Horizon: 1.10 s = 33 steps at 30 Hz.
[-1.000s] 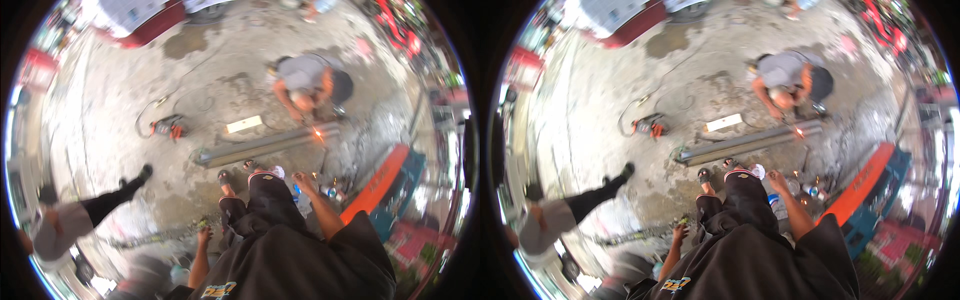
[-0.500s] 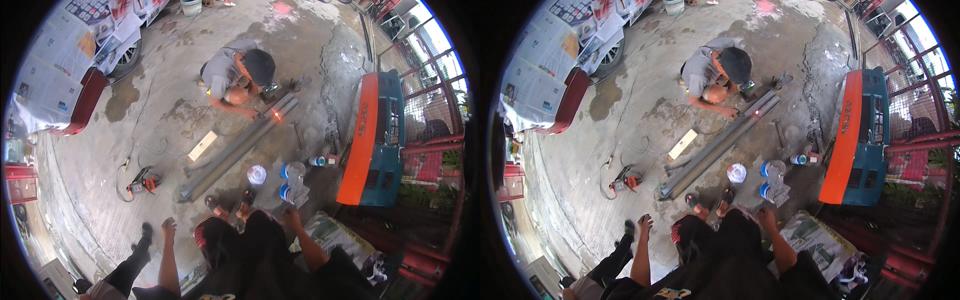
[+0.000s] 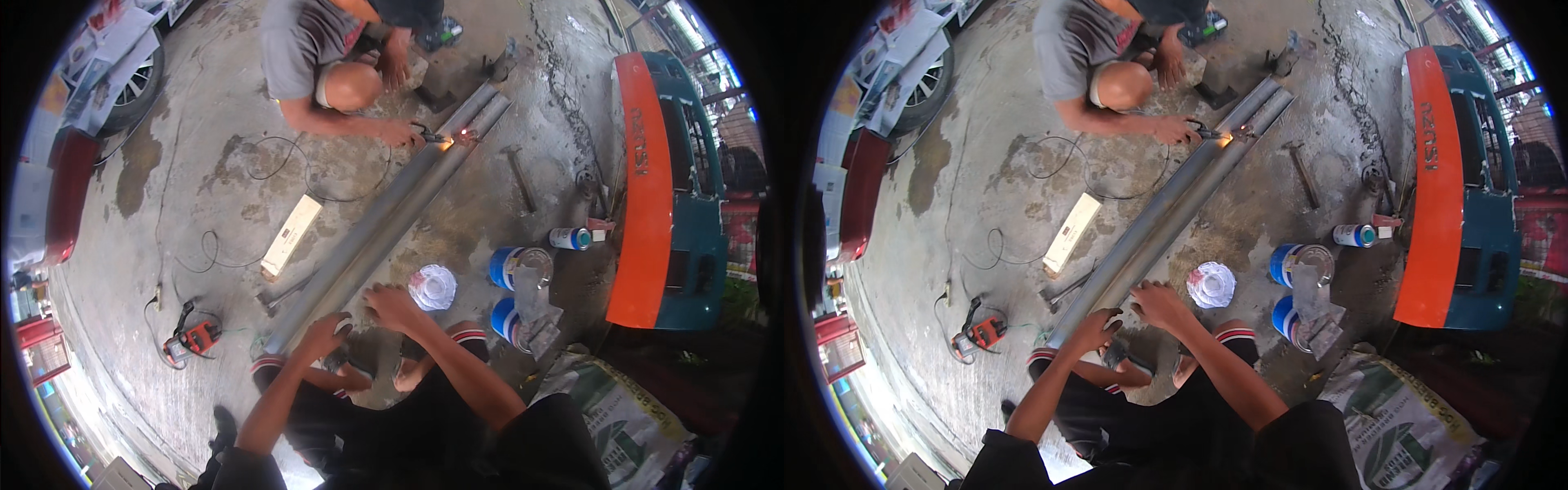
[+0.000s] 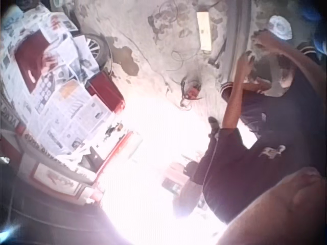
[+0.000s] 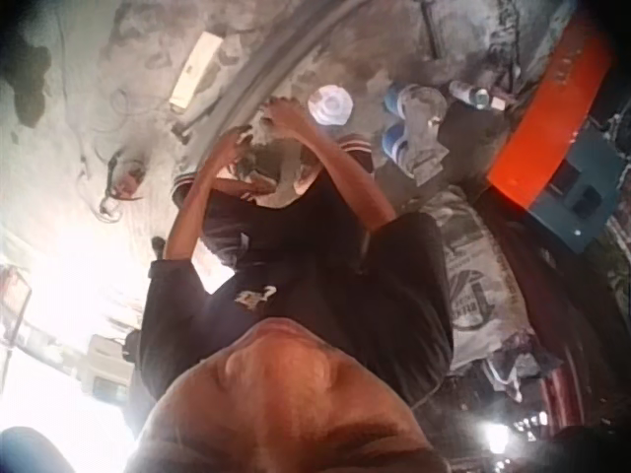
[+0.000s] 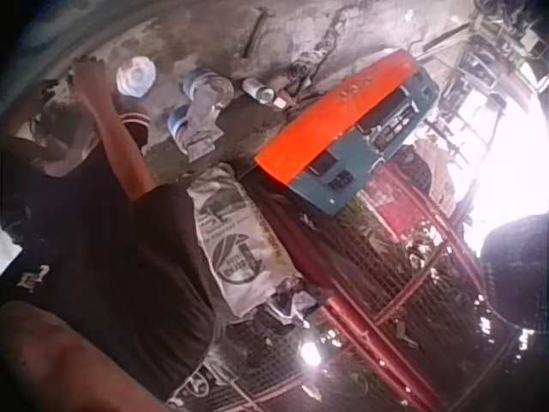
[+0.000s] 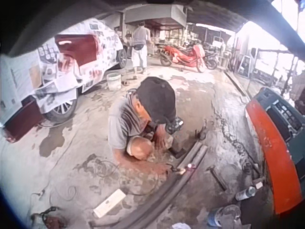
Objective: The person sits on the floor and assists a coworker by holding metal frame pieces in place while the coworker welds them together. The person adjusts the metal pieces and occasionally uses a hammer to tap the joints.
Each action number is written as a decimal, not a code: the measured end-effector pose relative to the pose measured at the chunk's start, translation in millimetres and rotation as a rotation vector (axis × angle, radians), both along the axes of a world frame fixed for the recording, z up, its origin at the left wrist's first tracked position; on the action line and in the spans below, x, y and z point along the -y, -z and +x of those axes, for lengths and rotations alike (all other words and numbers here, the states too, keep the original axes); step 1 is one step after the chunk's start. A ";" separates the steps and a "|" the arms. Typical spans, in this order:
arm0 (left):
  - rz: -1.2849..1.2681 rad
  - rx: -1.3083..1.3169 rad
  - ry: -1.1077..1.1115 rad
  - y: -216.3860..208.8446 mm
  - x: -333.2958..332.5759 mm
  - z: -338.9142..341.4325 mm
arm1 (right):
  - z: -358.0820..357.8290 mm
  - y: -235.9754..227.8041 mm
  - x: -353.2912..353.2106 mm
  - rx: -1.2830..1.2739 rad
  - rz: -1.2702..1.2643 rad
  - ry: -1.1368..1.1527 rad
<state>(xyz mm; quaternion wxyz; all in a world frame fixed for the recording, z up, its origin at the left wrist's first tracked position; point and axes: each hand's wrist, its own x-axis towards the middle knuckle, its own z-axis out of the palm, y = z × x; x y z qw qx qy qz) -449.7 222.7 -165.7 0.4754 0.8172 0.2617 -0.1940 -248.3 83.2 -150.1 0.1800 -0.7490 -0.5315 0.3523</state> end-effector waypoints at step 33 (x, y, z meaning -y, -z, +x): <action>0.231 -0.216 0.184 64.5 -23.2 -58.6 | 184.9 19.9 -50.7 0.754 1.047 0.374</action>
